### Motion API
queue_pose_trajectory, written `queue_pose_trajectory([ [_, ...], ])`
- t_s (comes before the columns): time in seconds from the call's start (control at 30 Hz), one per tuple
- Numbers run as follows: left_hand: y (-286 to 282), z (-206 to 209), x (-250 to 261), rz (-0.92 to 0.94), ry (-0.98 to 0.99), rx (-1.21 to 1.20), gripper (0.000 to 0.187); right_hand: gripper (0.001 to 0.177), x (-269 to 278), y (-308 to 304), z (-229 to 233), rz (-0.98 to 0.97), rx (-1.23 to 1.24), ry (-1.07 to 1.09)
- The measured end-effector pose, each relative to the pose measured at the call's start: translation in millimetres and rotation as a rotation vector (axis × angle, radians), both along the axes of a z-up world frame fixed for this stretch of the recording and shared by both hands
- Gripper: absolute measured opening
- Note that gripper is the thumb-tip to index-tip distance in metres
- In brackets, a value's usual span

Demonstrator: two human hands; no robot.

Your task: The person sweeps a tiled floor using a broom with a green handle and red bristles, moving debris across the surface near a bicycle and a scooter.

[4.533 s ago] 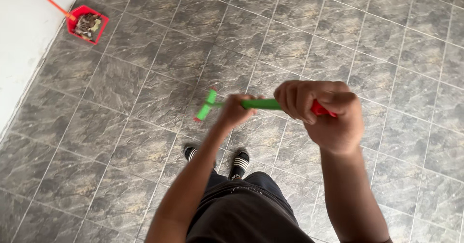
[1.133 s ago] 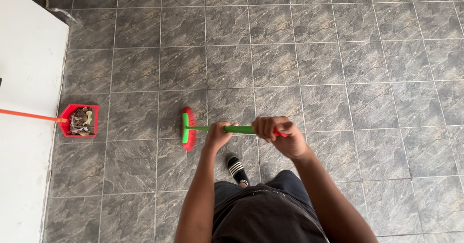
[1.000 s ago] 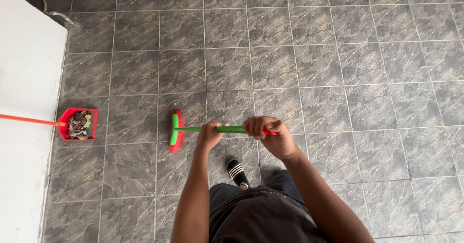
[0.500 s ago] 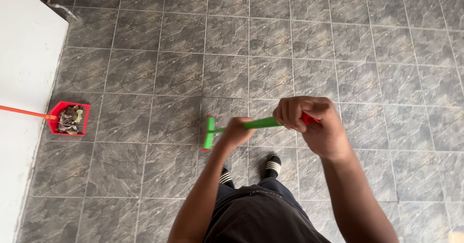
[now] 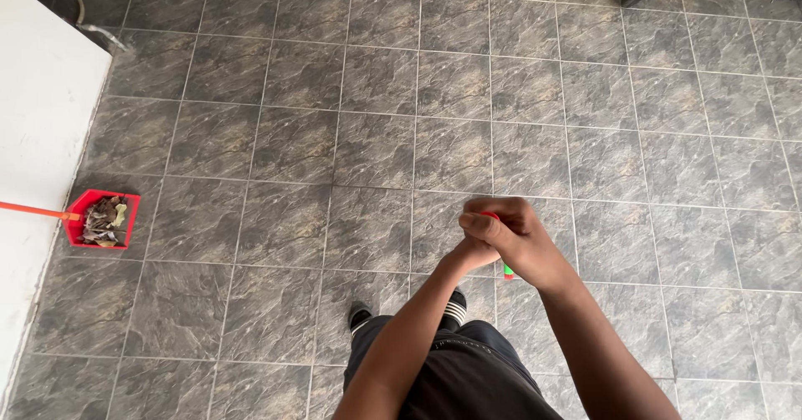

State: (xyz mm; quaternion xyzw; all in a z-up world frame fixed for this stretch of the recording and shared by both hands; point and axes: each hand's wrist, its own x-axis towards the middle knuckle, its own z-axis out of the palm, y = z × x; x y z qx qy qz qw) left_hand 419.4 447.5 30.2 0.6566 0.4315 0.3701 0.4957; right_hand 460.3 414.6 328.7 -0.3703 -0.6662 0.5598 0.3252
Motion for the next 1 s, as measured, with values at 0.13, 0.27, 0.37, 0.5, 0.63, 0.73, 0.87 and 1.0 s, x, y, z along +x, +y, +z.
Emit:
queue_pose_trajectory([
  [0.13,1.3,14.5,-9.5,-0.016,-0.050,-0.083,0.011,0.032,24.9,14.2,-19.3,0.065,-0.042,0.123],
  [0.27,-7.4,32.7,-36.2,0.103,0.242,-0.166,0.017,0.036,47.6,24.1,-25.5,0.184,-0.086,0.351],
  [0.37,-12.6,32.3,-50.6,0.071,0.209,-0.006,0.025,0.037,59.5,29.6,-16.5,0.263,-0.061,0.452],
  [0.5,-14.6,15.2,-71.9,0.034,0.388,-0.039,0.033,0.040,66.8,28.5,-16.9,0.289,-0.074,0.517],
  [0.63,-25.4,2.3,-105.7,0.104,0.413,-0.056,0.026,0.039,57.3,28.7,-44.8,0.319,-0.089,0.592],
  [0.73,-35.7,1.8,-139.8,0.168,0.391,-0.055,0.028,0.037,41.8,23.3,-73.6,0.310,-0.109,0.646],
  [0.87,-48.6,2.9,-175.7,0.263,0.416,-0.143,0.047,0.037,14.5,13.6,-108.9,0.282,-0.118,0.712],
  [1.0,-58.4,-10.0,-218.5,0.332,0.485,-0.177,0.050,0.055,-18.7,-4.8,-124.4,0.229,-0.174,0.696],
])
